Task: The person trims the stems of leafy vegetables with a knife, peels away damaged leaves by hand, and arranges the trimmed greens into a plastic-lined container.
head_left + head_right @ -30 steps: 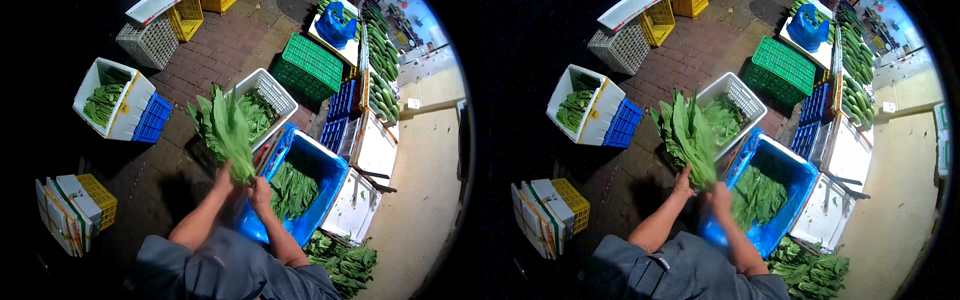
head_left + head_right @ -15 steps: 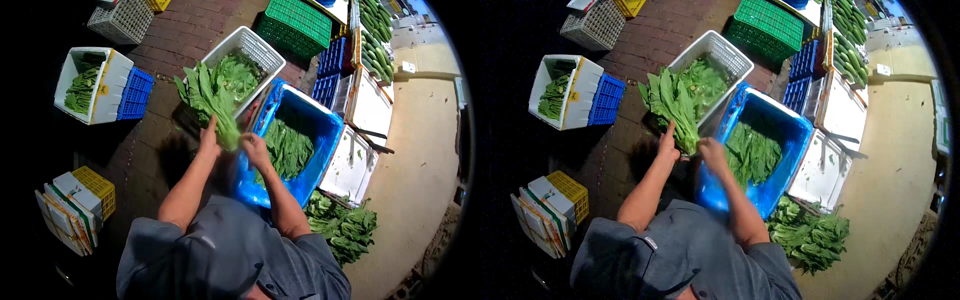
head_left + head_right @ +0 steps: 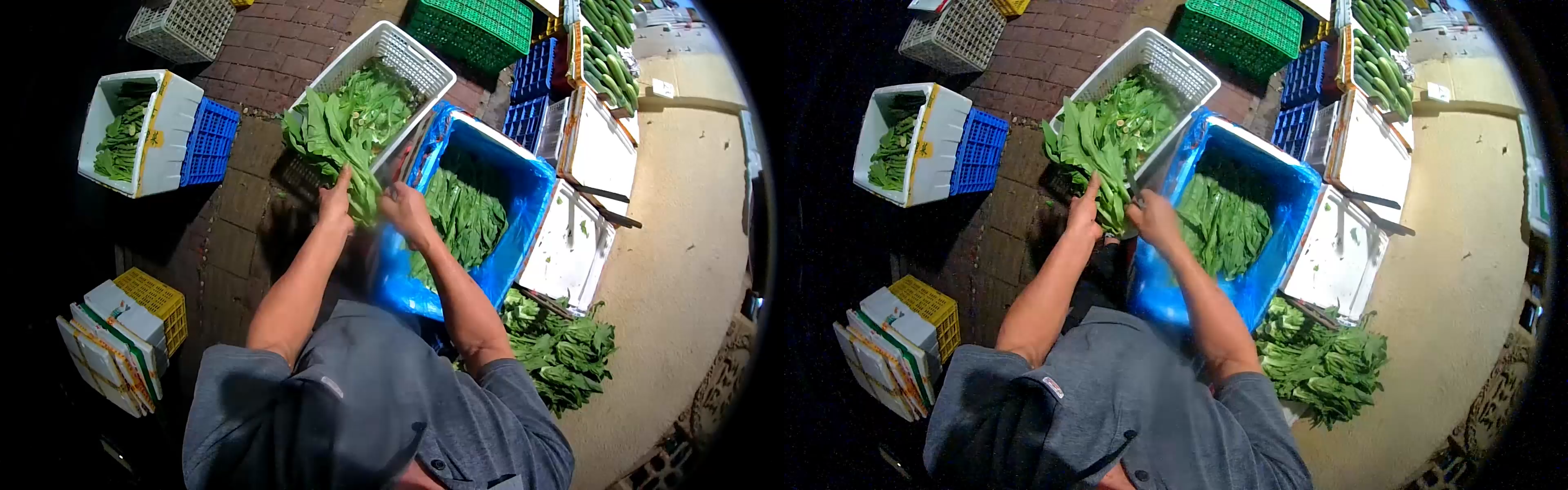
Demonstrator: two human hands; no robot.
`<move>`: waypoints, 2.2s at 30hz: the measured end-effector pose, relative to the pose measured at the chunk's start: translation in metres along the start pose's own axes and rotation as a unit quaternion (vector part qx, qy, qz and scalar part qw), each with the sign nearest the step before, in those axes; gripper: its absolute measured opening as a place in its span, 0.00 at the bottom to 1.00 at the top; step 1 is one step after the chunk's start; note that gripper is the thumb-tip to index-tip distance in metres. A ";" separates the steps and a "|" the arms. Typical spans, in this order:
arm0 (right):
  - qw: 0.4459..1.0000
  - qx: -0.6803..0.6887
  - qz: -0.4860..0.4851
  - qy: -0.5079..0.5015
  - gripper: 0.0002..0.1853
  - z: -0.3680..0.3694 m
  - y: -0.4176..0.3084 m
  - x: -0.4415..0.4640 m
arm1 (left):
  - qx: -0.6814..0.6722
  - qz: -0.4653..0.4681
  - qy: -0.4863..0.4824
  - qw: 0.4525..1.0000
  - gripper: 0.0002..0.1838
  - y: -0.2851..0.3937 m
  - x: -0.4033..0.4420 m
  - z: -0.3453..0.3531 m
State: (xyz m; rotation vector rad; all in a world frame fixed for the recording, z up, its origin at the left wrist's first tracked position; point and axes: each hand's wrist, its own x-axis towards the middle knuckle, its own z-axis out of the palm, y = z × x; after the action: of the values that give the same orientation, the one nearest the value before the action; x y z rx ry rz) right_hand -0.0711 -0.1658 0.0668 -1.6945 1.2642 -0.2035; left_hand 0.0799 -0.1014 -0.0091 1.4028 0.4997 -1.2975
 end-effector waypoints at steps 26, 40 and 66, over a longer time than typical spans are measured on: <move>0.986 0.152 0.069 0.014 0.23 -0.003 0.027 0.007 | -0.237 -0.064 -0.197 0.949 0.44 0.034 -0.045 -0.018; 0.955 0.280 0.026 0.093 0.26 -0.095 0.022 -0.116 | 0.096 -0.022 -0.424 0.900 0.36 0.015 -0.102 0.048; 0.478 0.347 0.453 0.668 0.34 -0.053 0.278 -0.627 | 0.633 -0.159 -0.689 0.314 0.49 -0.571 -0.351 0.102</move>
State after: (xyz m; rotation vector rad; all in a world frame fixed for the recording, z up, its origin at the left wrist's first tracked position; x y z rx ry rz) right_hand -0.5624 0.3121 0.1255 0.3616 2.4499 -1.3252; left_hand -0.5594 0.1062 0.0808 0.4270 -1.9634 -2.7802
